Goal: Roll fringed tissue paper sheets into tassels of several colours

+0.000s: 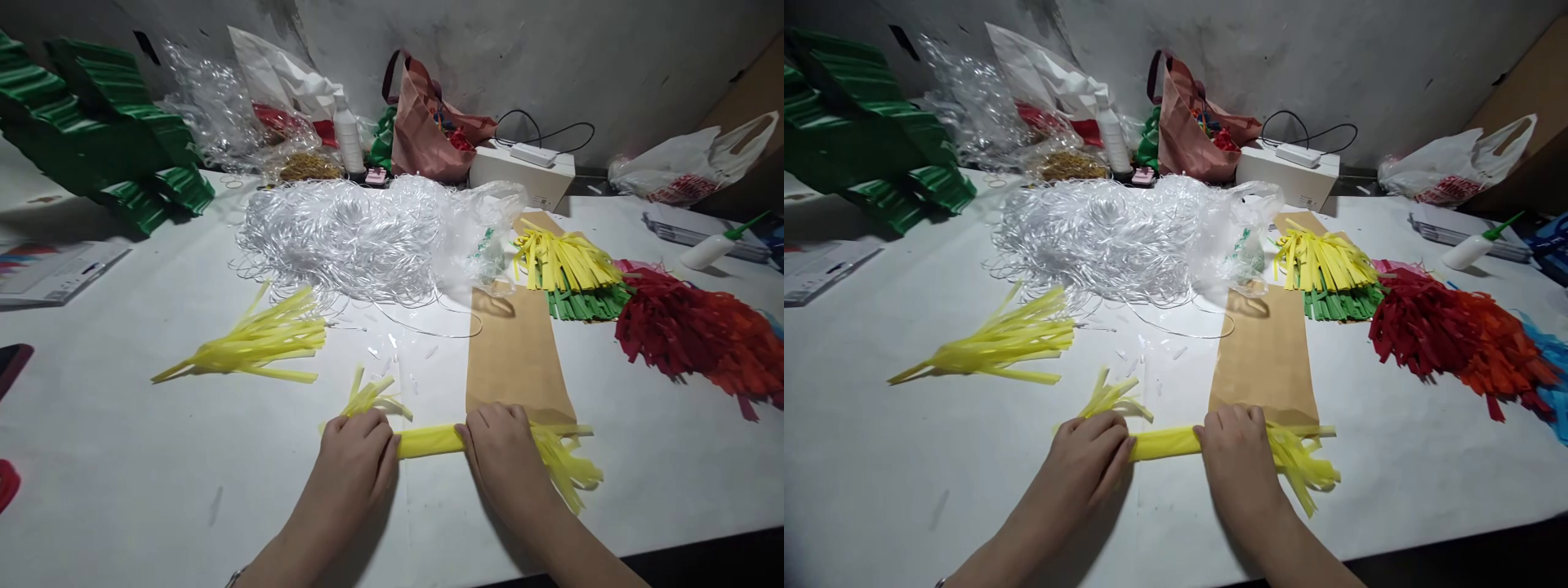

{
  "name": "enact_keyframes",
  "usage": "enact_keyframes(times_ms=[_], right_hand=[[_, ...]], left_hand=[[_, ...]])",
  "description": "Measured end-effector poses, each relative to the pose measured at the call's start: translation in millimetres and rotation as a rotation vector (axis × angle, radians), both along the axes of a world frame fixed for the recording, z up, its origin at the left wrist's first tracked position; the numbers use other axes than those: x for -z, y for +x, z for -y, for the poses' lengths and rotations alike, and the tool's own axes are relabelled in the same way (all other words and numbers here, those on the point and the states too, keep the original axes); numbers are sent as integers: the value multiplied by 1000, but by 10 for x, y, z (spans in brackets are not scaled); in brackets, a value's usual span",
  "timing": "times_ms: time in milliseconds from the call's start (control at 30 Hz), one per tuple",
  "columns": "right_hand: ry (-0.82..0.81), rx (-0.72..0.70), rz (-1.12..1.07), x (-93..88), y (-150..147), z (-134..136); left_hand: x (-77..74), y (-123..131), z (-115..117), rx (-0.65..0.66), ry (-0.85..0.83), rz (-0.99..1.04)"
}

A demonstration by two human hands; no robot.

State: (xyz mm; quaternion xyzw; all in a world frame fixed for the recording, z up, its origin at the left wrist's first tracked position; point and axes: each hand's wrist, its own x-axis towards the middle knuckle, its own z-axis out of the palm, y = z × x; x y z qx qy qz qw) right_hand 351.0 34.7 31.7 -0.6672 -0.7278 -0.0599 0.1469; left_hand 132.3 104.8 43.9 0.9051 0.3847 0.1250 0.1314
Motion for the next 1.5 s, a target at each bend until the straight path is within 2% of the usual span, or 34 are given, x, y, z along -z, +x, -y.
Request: enact_keyframes(times_ms=[233, 367, 433, 533, 633, 733, 833, 900, 967, 1067, 1167, 1300, 1400, 1500], right_hand=[[-33, 55, 27, 3, -2, -6], [124, 77, -1, -64, 0, 37], [207, -58, -77, -106, -23, 62], [211, -319, -110, -114, -85, 68], [185, -401, -14, -50, -135, 36], [198, -416, 37, 21, -145, 4], [199, -396, 3, 62, -133, -2], [195, -377, -57, 72, -127, 4], [181, -376, -116, 69, -124, 13], [154, -390, -138, 57, -122, 16], [164, -423, -40, 53, -120, 2], [208, -438, 11, 48, -126, -14], [163, -431, -61, 27, -135, 3], [120, -443, -16, 13, -141, 31]], left_hand=[[-25, 89, -39, -75, -44, -142], [-18, 110, -38, -81, -15, -193], [-4, 117, -34, -75, 6, -184], [23, 117, -34, -70, 37, -151], [46, 93, -39, -72, 57, -101], [48, 53, -28, -10, 90, 36], [34, 35, 14, 159, 188, 175], [32, 49, 45, 259, 209, 183], [43, 76, 62, 304, 196, 142], [81, 112, 51, 319, 239, 100], [112, 123, 26, 320, 282, 132], [111, 102, 28, 288, 194, 201], [111, 79, 53, 272, 167, 218], [125, 61, 86, 283, 188, 219]])
